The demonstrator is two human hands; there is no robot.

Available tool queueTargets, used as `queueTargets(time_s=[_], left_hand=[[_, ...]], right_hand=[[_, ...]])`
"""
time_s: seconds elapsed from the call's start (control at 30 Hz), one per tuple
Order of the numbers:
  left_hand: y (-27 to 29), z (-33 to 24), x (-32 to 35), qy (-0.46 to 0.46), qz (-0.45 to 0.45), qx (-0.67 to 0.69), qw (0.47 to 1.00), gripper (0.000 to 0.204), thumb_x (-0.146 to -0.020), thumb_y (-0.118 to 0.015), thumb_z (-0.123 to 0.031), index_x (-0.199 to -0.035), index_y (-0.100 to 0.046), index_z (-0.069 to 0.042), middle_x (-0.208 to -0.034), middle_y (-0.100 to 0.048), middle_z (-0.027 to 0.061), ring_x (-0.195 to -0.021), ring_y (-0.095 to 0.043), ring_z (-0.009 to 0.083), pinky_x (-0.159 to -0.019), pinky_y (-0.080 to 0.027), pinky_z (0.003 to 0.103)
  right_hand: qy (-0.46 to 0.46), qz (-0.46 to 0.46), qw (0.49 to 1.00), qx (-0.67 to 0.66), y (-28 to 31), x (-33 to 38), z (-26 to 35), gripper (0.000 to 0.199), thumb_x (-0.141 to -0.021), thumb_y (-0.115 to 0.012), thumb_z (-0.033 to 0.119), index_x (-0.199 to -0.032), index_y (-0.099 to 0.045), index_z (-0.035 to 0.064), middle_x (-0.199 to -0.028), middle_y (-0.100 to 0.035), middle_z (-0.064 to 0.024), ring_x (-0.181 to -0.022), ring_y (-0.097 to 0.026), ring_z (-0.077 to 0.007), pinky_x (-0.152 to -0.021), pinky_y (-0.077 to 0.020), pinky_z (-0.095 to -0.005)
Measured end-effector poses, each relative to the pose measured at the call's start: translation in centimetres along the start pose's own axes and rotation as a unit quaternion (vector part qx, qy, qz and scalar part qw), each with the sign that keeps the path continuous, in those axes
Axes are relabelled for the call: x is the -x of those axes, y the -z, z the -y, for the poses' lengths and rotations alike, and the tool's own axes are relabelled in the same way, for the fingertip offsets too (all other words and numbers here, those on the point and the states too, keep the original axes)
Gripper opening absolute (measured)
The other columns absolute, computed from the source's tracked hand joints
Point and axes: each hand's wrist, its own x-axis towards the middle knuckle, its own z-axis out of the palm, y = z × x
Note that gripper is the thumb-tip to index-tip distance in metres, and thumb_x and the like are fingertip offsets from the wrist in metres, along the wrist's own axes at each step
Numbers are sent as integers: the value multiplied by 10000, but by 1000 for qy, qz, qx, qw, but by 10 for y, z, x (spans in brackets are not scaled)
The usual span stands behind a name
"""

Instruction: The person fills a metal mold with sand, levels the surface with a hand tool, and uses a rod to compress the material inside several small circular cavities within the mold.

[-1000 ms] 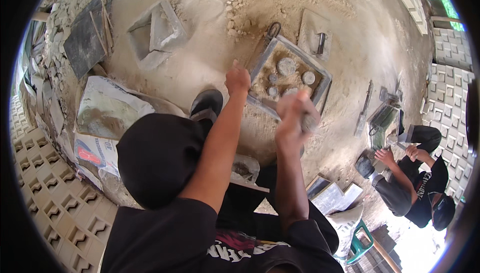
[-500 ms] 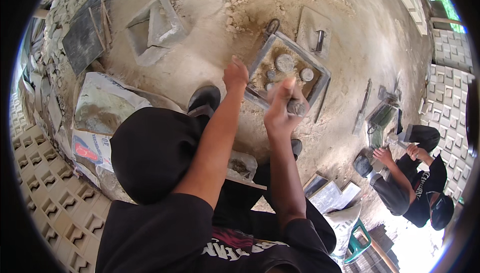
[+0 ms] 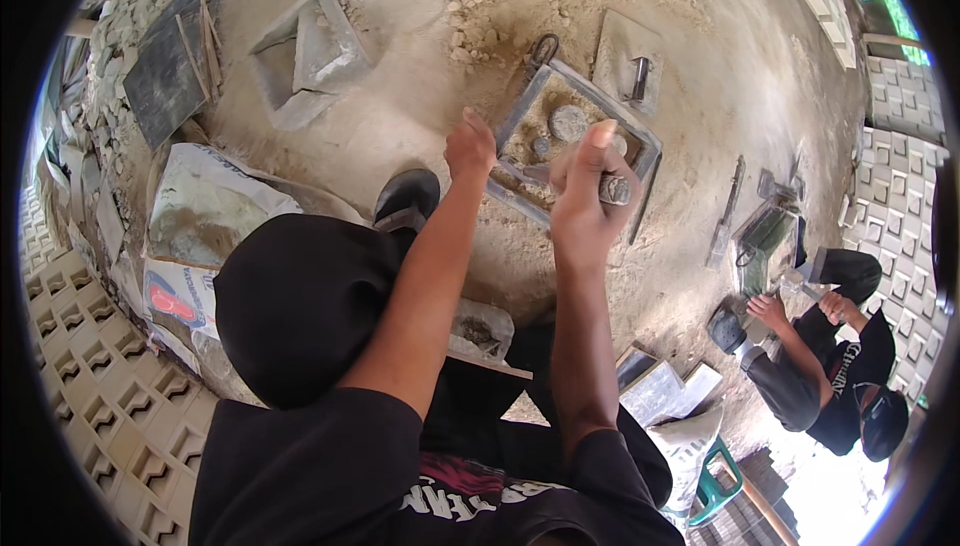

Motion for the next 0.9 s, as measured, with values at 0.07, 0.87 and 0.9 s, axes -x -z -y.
queueTargets(time_s=[0.07, 0.87, 0.9], left_hand=[[1, 2, -8, 13, -6, 1, 1000, 686, -1002, -184, -453, -1079, -641, 53, -1072, -635, 301, -1048, -585, 475, -965, -428, 529], [-4, 3, -6, -9, -22, 16, 1000, 677, -998, -204, -438, -1035, -663, 58, -1081, -628, 313, -1048, -577, 487, -960, -419, 545], [-5, 4, -4, -13, -10, 25, 1000, 679, -998, -205, -438, -1030, -661, 64, -1078, -628, 316, -1044, -579, 488, -958, -420, 546]], right_hand=[[23, -1, 999, -29, 4, 8, 1, 441, -1024, -489, 224, -629, -442, 33, -592, -402, 58, -566, -329, -42, -500, -241, -237], [73, 21, 997, 20, 22, 33, 10, 475, -1011, -431, 142, -545, -424, 54, -500, -438, 14, -446, -377, -75, -426, -251, -272], [52, 28, 998, 18, 27, 34, 12, 474, -1010, -429, 140, -544, -422, 55, -495, -433, 11, -443, -374, -77, -425, -251, -273]])
